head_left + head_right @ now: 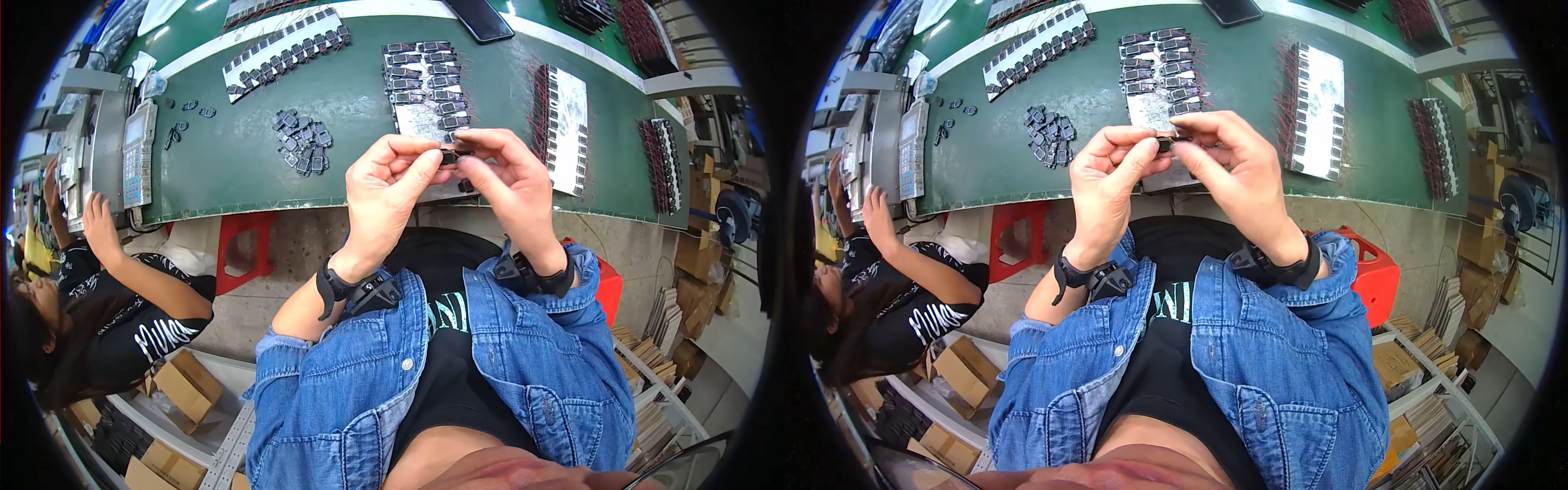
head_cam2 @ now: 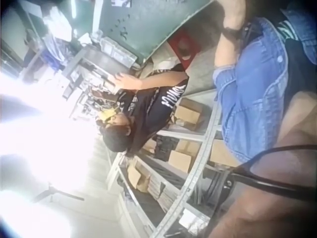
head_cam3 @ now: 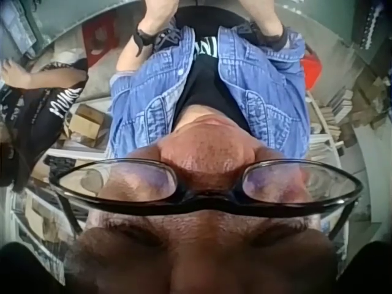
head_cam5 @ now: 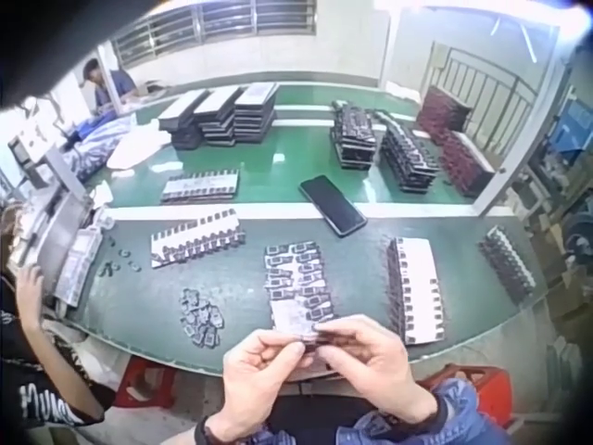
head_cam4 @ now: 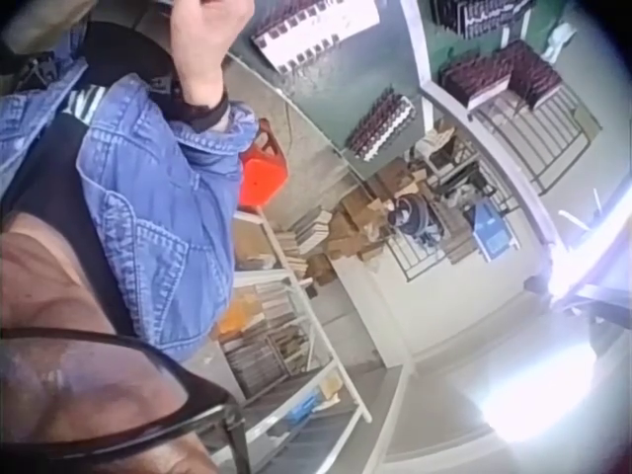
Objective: The person picks up a speaker and a plastic frame by hand, fits the speaker into the frame, and places the assembled unit onto a metal plate. This process is repeated for additional speakers and frames, with the person occasionally moving the metal plate or picking up a new plate.
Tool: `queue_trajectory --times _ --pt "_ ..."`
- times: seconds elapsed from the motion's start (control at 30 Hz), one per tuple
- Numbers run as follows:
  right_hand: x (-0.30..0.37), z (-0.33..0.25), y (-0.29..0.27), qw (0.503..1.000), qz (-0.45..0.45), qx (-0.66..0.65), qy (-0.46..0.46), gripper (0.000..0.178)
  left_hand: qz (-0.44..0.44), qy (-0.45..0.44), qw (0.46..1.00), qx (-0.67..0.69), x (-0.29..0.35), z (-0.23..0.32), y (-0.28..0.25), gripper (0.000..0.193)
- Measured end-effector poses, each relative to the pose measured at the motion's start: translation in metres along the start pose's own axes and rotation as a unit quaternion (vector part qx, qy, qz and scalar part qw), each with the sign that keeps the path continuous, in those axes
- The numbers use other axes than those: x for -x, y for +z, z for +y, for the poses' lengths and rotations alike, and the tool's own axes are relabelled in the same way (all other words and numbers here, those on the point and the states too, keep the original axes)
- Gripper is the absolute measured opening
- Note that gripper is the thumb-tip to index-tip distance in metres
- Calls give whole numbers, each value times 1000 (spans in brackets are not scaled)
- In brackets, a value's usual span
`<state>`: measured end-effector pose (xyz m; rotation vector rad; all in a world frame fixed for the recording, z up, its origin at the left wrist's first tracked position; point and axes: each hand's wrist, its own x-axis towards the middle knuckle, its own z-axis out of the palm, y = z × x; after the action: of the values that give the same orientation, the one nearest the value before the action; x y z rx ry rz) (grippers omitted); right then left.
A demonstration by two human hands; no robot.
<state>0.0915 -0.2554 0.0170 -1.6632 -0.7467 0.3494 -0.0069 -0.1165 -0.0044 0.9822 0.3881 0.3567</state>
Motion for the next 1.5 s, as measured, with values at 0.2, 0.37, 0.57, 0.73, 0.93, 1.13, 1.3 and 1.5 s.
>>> queue_trajectory --times 0.2,0.37,0.57,0.73,0.93,1.13,1.3,1.5 --pt "-6 -2 -1 977 -40 -152 142 21 15 53 998 -38 0 -1 2 17" --pt "-10 3 -7 961 -68 -213 160 15 -16 82 986 -147 3 7 7 26" --pt "-15 7 -15 945 -107 -237 199 12 -30 -43 998 -30 2 28 6 38" --pt "-12 10 -11 955 -106 -218 171 12 -47 -30 995 -77 5 28 8 46" --pt "-9 8 -10 962 -94 -218 133 14 -72 17 983 -168 1 23 4 48" --pt "-16 -5 -14 928 -111 -278 223 22 -23 13 998 -58 -3 22 3 34" --pt "0 -12 -2 995 -53 90 6 30 -1 296 843 -449 5 9 8 30" --pt "-4 -27 -31 992 9 122 1 35 -8 203 852 -483 -16 26 -10 19"
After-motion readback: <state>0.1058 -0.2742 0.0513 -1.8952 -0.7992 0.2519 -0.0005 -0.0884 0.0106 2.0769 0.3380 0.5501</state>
